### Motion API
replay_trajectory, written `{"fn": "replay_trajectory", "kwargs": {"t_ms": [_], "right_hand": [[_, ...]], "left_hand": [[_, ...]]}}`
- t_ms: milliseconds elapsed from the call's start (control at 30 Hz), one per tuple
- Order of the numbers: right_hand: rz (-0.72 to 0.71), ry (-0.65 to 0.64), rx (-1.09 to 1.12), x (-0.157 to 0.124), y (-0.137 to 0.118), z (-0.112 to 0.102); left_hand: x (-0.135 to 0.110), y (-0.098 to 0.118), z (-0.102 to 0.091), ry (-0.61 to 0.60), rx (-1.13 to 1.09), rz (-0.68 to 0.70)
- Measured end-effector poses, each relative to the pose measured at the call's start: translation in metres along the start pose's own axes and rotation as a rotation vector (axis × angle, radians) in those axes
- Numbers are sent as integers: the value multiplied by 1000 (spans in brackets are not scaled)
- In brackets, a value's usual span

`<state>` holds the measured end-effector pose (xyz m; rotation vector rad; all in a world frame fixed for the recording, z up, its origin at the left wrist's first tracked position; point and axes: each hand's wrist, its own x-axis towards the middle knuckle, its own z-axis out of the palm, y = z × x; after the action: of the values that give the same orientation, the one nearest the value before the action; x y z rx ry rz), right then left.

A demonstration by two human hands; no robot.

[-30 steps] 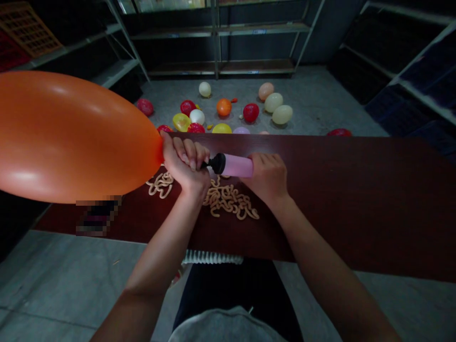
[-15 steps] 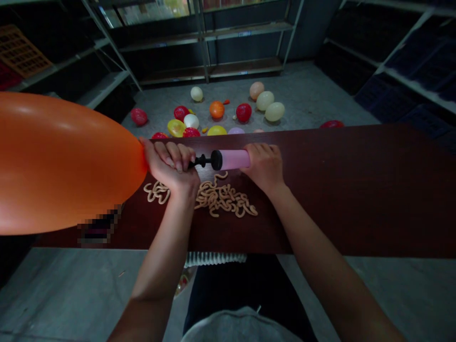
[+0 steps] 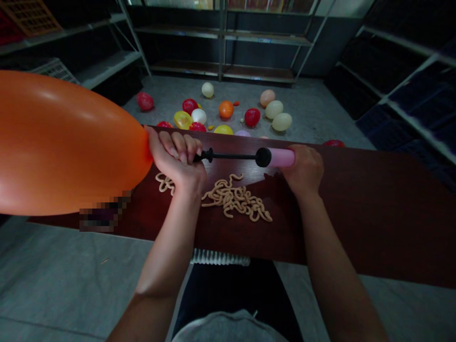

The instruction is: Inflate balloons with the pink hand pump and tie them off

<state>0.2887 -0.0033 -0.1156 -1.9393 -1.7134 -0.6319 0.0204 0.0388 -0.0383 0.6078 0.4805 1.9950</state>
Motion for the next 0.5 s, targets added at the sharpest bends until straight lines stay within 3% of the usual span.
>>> {"fn": "replay_trajectory", "kwargs": {"t_ms": [233, 500], "right_hand": [[-14, -77, 34, -1, -16, -2], [-191, -125, 63, -10, -51, -17]], "left_hand": [[-5, -7, 6, 57, 61, -22], [-26, -22, 17, -60, -5, -131]]}}
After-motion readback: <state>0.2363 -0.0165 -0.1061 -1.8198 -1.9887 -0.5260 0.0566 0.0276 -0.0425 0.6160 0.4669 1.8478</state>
